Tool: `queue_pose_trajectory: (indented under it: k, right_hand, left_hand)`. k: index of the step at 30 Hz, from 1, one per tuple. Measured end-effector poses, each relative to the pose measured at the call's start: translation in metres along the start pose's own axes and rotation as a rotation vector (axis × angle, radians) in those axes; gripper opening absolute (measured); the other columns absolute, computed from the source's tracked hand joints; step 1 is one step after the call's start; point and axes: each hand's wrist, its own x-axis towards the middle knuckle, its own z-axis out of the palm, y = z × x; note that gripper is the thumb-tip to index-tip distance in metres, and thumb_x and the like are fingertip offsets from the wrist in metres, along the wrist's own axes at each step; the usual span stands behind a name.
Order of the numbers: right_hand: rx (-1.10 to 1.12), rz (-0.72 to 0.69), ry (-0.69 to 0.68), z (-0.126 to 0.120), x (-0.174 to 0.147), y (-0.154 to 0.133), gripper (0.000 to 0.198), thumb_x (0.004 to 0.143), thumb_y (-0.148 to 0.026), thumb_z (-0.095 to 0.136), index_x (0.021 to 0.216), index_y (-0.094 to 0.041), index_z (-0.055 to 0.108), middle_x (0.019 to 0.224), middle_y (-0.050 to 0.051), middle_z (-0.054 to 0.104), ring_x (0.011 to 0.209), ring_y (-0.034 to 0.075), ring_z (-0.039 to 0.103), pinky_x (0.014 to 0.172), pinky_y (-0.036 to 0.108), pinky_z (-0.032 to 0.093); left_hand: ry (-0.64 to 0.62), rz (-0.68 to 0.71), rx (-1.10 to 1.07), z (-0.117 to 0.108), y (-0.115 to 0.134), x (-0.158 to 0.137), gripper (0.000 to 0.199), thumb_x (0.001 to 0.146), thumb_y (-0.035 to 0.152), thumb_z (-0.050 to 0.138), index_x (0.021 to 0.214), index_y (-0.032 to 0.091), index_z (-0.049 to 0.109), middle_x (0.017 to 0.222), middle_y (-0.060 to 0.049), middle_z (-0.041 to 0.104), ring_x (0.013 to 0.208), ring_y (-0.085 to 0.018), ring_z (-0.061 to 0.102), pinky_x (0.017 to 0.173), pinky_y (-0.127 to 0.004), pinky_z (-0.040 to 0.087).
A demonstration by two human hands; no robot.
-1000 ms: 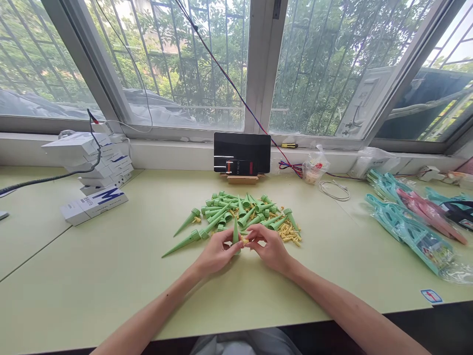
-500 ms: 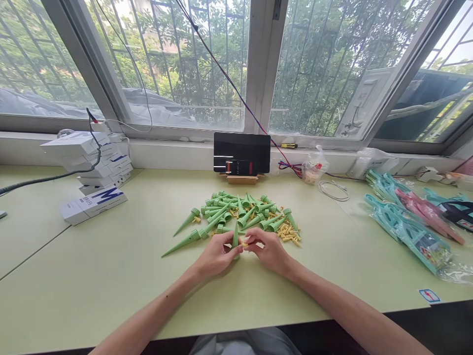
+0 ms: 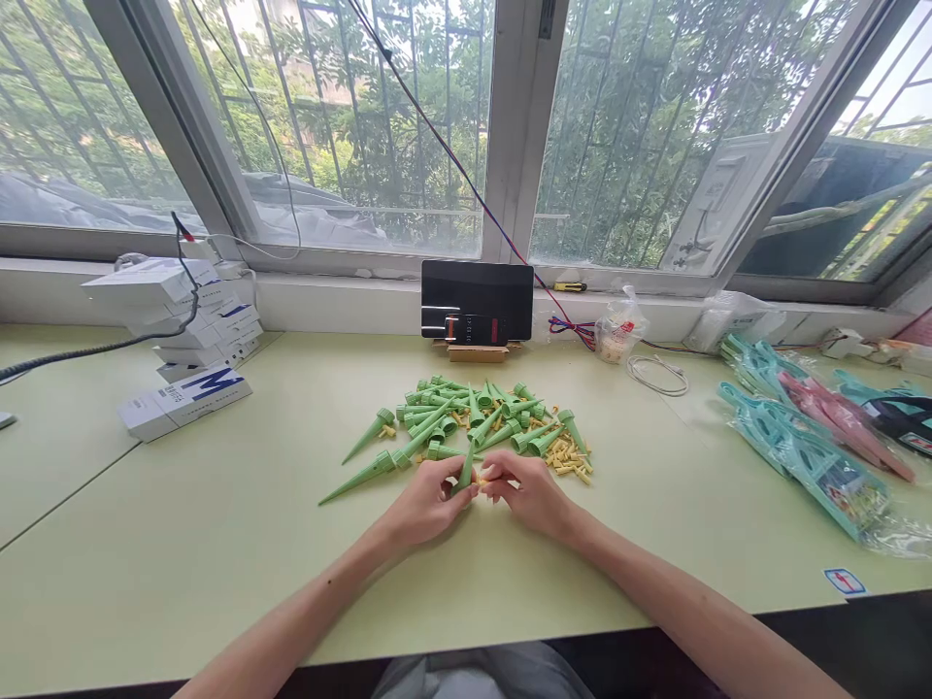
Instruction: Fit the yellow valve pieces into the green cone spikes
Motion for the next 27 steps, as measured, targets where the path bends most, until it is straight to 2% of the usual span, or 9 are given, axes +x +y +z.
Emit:
queue_pose_trajectory:
  k: [8, 15, 23, 27]
  right_hand:
    - [0.026, 0.021, -0.019, -0.0014, 0.0001, 0.0004, 0.014, 0.088, -0.013, 0.059, 0.099, -0.021, 0.061, 0.070, -0.003, 0.063, 0.058, 0.011, 0.058, 0.059, 0.022, 0.051]
    - [0.069, 0.060, -0.021, -0.0013, 0.0012, -0.0003, 0.014, 0.087, -0.014, 0.059, 0.099, -0.021, 0.060, 0.068, -0.004, 0.061, 0.053, 0.010, 0.056, 0.056, 0.022, 0.051]
    - [0.135, 0.119, -0.021, -0.0010, 0.0011, 0.0024, 0.013, 0.089, -0.021, 0.061, 0.101, -0.022, 0.058, 0.069, -0.004, 0.062, 0.052, 0.011, 0.057, 0.055, 0.024, 0.052]
    - [0.193, 0.163, -0.007, 0.0002, 0.0013, 0.0038, 0.015, 0.090, -0.027, 0.064, 0.102, -0.022, 0.057, 0.067, -0.004, 0.063, 0.052, 0.012, 0.058, 0.053, 0.026, 0.053]
  left_hand:
    - [-0.015, 0.030, 0.026, -0.0008, -0.0033, 0.0007, 0.015, 0.093, 0.023, 0.054, 0.086, 0.016, 0.064, 0.079, -0.001, 0.066, 0.070, -0.014, 0.055, 0.060, -0.024, 0.038]
    - [0.004, 0.044, 0.108, 0.0000, -0.0051, -0.0006, 0.015, 0.092, 0.024, 0.054, 0.081, 0.017, 0.061, 0.069, 0.002, 0.058, 0.062, -0.012, 0.046, 0.057, -0.023, 0.035]
    - [0.038, 0.058, 0.155, 0.0001, -0.0037, -0.0010, 0.015, 0.091, 0.024, 0.056, 0.077, 0.018, 0.055, 0.066, 0.003, 0.054, 0.061, -0.012, 0.045, 0.056, -0.022, 0.034]
    - [0.037, 0.059, 0.093, 0.0003, -0.0047, 0.0001, 0.016, 0.092, 0.026, 0.055, 0.079, 0.018, 0.057, 0.069, 0.002, 0.057, 0.064, -0.012, 0.048, 0.059, -0.023, 0.039]
